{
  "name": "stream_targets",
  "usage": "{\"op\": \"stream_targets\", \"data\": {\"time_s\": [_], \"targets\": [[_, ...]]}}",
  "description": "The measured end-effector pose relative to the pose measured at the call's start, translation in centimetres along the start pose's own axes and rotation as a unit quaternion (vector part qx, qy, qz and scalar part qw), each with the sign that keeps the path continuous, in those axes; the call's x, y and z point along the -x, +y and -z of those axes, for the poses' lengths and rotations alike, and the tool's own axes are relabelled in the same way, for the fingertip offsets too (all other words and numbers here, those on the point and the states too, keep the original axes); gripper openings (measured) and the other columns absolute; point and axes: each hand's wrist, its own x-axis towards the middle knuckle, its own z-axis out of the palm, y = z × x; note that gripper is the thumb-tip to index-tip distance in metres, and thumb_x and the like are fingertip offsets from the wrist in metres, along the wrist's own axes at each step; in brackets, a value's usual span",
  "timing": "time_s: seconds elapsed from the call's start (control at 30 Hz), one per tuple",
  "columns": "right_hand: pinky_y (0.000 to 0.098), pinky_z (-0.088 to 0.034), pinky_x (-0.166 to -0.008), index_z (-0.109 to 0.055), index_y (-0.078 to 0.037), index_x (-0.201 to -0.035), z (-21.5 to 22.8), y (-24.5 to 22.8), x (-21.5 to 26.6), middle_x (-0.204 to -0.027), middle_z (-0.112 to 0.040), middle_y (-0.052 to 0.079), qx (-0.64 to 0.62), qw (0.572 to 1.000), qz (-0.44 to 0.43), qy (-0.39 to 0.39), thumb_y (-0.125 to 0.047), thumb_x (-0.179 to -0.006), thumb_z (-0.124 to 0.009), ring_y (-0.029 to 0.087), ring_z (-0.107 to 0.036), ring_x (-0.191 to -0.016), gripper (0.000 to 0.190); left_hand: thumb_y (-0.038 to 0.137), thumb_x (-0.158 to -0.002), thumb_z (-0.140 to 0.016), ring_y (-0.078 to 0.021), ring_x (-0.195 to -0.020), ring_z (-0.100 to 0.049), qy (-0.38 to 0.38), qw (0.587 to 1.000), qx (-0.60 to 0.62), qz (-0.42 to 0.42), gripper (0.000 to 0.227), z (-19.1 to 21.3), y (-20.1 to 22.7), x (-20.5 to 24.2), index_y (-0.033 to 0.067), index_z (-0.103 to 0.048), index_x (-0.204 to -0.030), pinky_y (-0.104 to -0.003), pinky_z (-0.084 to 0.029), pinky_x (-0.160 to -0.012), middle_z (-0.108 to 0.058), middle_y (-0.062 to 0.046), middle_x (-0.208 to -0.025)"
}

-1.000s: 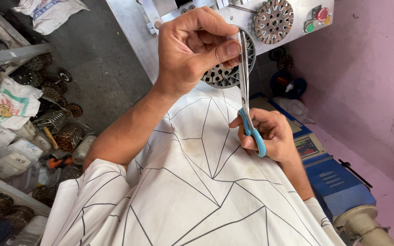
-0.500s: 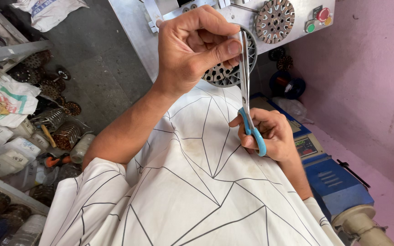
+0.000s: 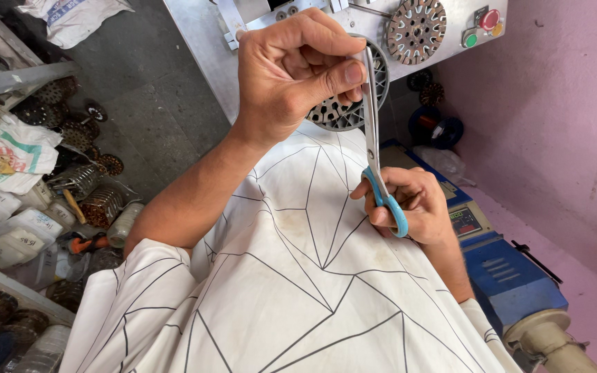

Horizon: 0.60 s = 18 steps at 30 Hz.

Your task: The person assembles a circular electrical component by inserting small white rectangular pieces into its slots. They use scissors to trim the pieces to fit and place them one by one into the component, repeating the process for multiple slots.

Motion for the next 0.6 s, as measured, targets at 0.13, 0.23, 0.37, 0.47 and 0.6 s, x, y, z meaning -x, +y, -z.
{"op": "stream_targets", "data": {"time_s": [0.13, 0.23, 0.37, 0.47, 0.6], "targets": [[0.0229, -0.033, -0.042, -0.072, 0.01, -0.104, 0.1, 0.3, 0.2, -0.061, -0.061, 0.003, -0.03, 1.0, 0.003, -0.009, -0.024, -0.079, -0.088, 0.008, -0.05, -0.044, 0.045, -0.004, -0.105, -0.074, -0.0155, -0.08, -0.076, -0.012, 1.0, -0.001, -0.002, 0.007, -0.2, 0.4, -0.2, -0.0027, -0.07, -0.11, -0.025, -0.068, -0.07, -0.07, -0.01, -0.094], [0.0234, -0.036, -0.044, -0.069, 0.012, -0.109, 0.2, 1.0, -0.2, -0.065, -0.06, 0.004, -0.084, 0.995, 0.037, -0.028, -0.024, -0.082, -0.09, 0.009, -0.051, -0.048, 0.049, -0.002, -0.105, -0.074, -0.0123, -0.081, -0.074, -0.027, 1.0, 0.008, 0.009, 0.015, -0.4, 0.9, -0.6, 0.0007, -0.066, -0.118, -0.023, -0.066, -0.073, -0.069, -0.007, -0.096], [0.0236, -0.044, -0.043, -0.067, 0.012, -0.11, 0.1, 1.3, -0.1, -0.065, -0.059, 0.004, -0.101, 0.99, 0.101, 0.019, -0.03, -0.084, -0.09, 0.011, -0.055, -0.049, 0.055, -0.008, -0.102, -0.073, -0.0176, -0.077, -0.061, -0.072, 0.987, -0.138, -0.045, 0.022, -0.2, 1.5, -0.8, -0.0012, -0.067, -0.122, -0.026, -0.054, -0.07, -0.065, -0.012, -0.094], [0.0238, -0.048, -0.047, -0.066, 0.013, -0.111, 0.5, 1.2, -0.3, -0.068, -0.06, 0.005, -0.111, 0.983, 0.144, 0.014, -0.035, -0.085, -0.09, 0.011, -0.058, -0.053, 0.059, -0.007, -0.104, -0.074, -0.0187, -0.076, -0.065, -0.069, 0.987, -0.141, -0.043, 0.014, 0.0, 1.1, -1.1, -0.0004, -0.07, -0.116, -0.027, -0.057, -0.068, -0.068, -0.013, -0.094], [0.0238, -0.05, -0.048, -0.065, 0.013, -0.112, 0.9, 0.9, -0.6, -0.071, -0.064, 0.007, -0.1, 0.979, 0.175, 0.007, -0.041, -0.086, -0.088, 0.011, -0.061, -0.056, 0.064, 0.0, -0.106, -0.073, -0.0204, -0.087, -0.078, -0.041, 0.998, -0.048, -0.001, 0.015, -0.3, 1.2, -1.4, 0.0034, -0.062, -0.115, -0.03, -0.065, -0.073, -0.07, -0.009, -0.104]]}}
